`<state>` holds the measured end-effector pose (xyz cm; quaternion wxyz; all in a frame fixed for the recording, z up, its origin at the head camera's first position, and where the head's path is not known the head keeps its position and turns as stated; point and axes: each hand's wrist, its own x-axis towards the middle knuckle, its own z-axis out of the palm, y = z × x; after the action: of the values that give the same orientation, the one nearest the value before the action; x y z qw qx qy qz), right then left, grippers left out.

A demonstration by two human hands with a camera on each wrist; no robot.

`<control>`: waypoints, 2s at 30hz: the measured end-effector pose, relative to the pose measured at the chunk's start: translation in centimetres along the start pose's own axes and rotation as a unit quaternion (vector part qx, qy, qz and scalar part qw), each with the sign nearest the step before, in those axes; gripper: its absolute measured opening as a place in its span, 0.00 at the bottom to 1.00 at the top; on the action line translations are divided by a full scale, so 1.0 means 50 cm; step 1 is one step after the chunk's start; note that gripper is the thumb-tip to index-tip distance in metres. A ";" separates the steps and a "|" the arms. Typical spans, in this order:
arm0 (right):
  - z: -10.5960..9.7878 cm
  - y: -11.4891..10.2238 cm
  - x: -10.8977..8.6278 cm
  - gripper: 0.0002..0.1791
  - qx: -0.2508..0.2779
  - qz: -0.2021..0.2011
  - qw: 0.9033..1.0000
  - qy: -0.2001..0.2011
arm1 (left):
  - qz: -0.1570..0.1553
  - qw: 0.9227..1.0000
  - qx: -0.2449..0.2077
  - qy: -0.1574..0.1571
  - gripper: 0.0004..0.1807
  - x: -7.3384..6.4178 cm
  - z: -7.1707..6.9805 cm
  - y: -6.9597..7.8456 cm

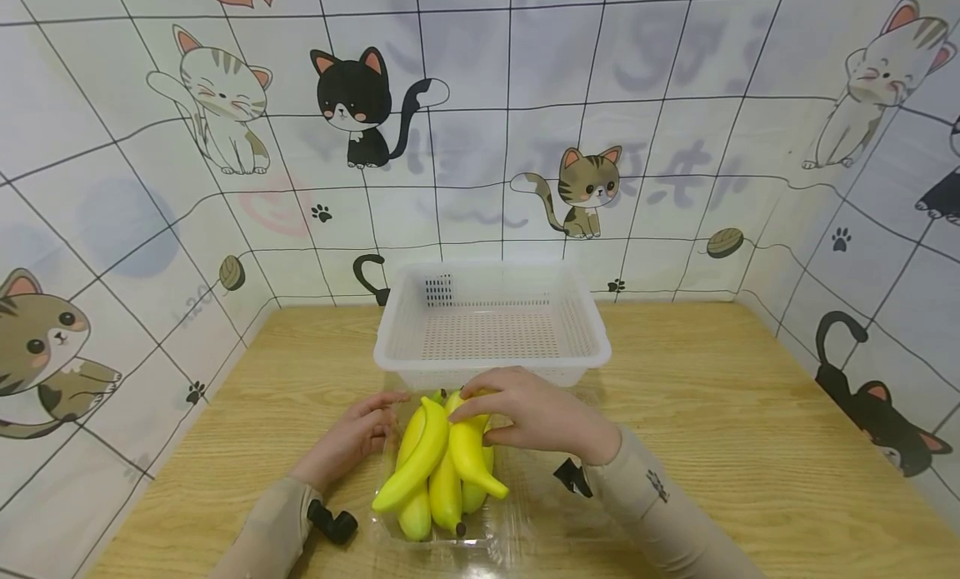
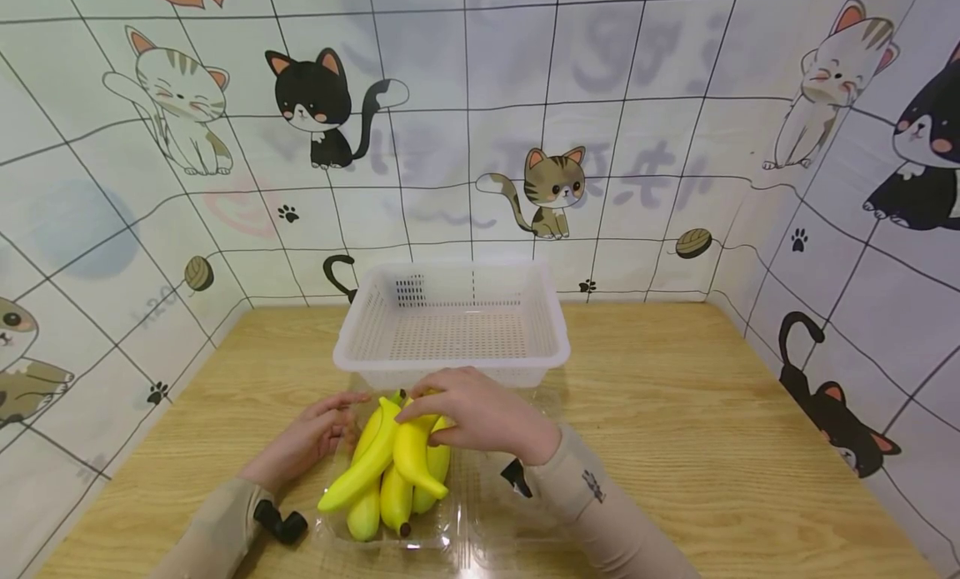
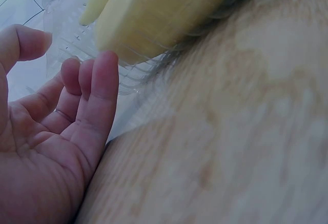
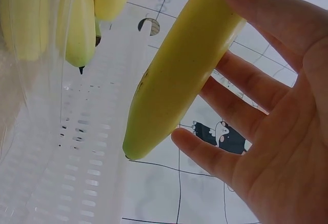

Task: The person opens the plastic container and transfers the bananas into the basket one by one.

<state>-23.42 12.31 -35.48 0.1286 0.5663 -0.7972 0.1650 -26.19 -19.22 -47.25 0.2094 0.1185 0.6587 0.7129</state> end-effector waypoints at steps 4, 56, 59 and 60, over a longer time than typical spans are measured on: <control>-0.002 0.001 -0.001 0.24 -0.002 0.000 1.000 0.002 | -0.001 1.000 0.004 0.002 0.23 0.000 0.000 0.000; -0.039 0.026 0.012 0.23 -0.024 -0.020 0.999 0.015 | 0.002 1.000 0.010 -0.002 0.25 -0.002 -0.003 -0.005; -0.037 0.031 0.013 0.23 -0.029 -0.027 0.999 0.012 | -0.001 1.000 0.009 0.003 0.25 -0.004 -0.004 -0.009; -0.036 0.034 0.013 0.23 -0.033 -0.031 0.999 0.012 | -0.003 1.000 0.009 0.006 0.25 -0.005 -0.004 -0.009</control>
<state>-25.19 12.99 -33.79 0.1620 0.5843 -0.7826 0.1411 -25.97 -19.49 -47.70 0.2066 0.1147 0.6665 0.7070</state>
